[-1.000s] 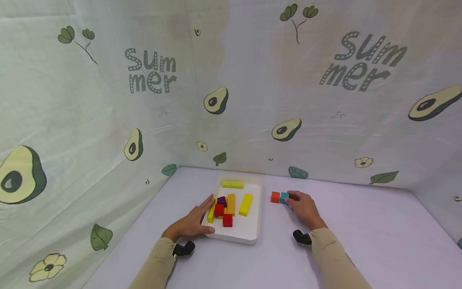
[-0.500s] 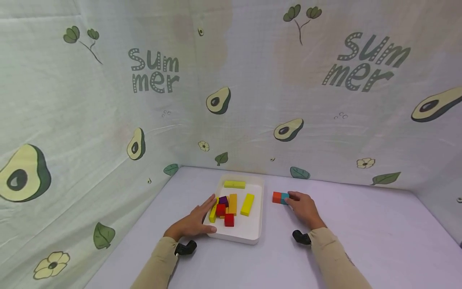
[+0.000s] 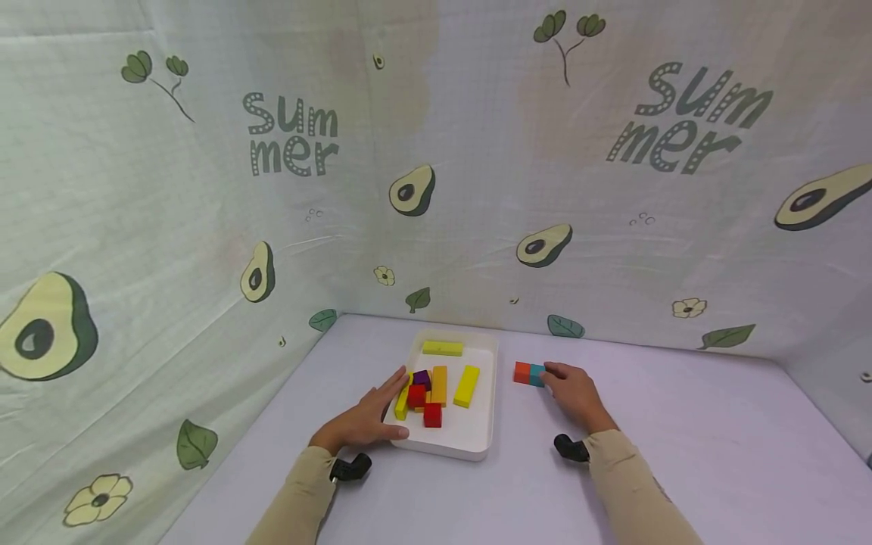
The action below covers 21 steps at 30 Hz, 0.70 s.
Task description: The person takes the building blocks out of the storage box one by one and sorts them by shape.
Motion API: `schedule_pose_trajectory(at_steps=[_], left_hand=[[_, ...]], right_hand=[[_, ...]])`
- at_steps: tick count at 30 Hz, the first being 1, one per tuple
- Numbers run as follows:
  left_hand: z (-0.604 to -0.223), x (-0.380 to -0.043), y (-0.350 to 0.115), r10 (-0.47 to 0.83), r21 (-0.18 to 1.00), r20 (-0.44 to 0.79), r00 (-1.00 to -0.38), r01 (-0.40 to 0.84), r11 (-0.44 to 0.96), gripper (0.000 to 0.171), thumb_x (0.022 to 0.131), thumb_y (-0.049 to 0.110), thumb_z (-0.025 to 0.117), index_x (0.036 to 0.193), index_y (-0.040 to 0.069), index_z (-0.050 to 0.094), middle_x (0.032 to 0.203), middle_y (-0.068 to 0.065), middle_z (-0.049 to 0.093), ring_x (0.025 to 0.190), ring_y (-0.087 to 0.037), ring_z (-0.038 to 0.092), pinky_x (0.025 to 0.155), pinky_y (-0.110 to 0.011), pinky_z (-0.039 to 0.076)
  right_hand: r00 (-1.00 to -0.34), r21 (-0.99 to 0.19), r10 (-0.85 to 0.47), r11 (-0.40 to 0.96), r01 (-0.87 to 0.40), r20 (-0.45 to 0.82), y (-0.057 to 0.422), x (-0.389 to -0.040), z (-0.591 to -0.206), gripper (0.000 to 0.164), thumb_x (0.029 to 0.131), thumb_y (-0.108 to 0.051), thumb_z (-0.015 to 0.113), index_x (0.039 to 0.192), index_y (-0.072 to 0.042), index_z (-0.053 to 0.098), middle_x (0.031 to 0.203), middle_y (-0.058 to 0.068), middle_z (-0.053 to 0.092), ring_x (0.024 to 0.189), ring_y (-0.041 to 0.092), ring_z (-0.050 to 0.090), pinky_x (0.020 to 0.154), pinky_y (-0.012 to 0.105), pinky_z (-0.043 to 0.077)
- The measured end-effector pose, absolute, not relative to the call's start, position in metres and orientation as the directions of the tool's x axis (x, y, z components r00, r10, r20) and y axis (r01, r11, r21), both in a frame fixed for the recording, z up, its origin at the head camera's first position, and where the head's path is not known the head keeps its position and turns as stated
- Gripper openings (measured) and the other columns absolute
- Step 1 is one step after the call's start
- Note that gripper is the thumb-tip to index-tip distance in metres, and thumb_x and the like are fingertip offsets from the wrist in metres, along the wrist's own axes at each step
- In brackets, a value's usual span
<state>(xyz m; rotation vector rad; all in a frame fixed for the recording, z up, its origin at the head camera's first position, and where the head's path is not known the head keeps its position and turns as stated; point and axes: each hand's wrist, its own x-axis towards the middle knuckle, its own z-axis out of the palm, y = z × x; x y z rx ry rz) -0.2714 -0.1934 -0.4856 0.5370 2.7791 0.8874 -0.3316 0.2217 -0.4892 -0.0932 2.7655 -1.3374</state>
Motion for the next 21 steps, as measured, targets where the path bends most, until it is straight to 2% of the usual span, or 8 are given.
schedule_pose_trajectory(at_steps=[9,16,21], left_hand=[[-0.485,-0.270,-0.194,0.375,0.584,-0.067,-0.925,0.268,0.766,0.109,0.077,0.063,0.075,0.162,0.025,0.019,0.169,0.006,0.005,0.153,-0.025,0.012,0.120,-0.058,0.004],[-0.485,-0.269,-0.195,0.386,0.591,-0.048,-0.921,0.285,0.755,0.107,0.079,0.059,0.076,0.162,0.022,0.020,0.169,0.004,0.006,0.153,-0.025,0.012,0.120,-0.058,0.003],[-0.485,-0.269,-0.193,0.384,0.586,-0.060,-0.921,0.279,0.761,0.109,0.078,0.062,0.075,0.162,0.023,0.019,0.169,0.004,0.006,0.153,-0.025,0.012,0.120,-0.058,0.004]], right_hand=[[-0.999,-0.850,-0.029,0.527,0.022,-0.044,0.222,-0.329,-0.486,0.056,0.106,-0.037,0.048,0.146,0.002,0.047,0.132,0.026,0.058,0.100,0.028,0.066,0.087,0.039,0.056],[-0.993,-0.897,0.103,0.442,-0.004,0.055,0.216,-0.324,-0.474,0.048,0.106,-0.032,0.044,0.136,0.002,0.056,0.127,0.023,0.061,0.107,0.029,0.062,0.077,0.024,0.057],[-0.996,-0.930,0.040,0.363,-0.057,0.077,0.205,-0.317,-0.455,0.050,0.106,-0.036,0.048,0.137,0.002,0.055,0.129,0.022,0.062,0.112,0.031,0.062,0.081,0.023,0.057]])
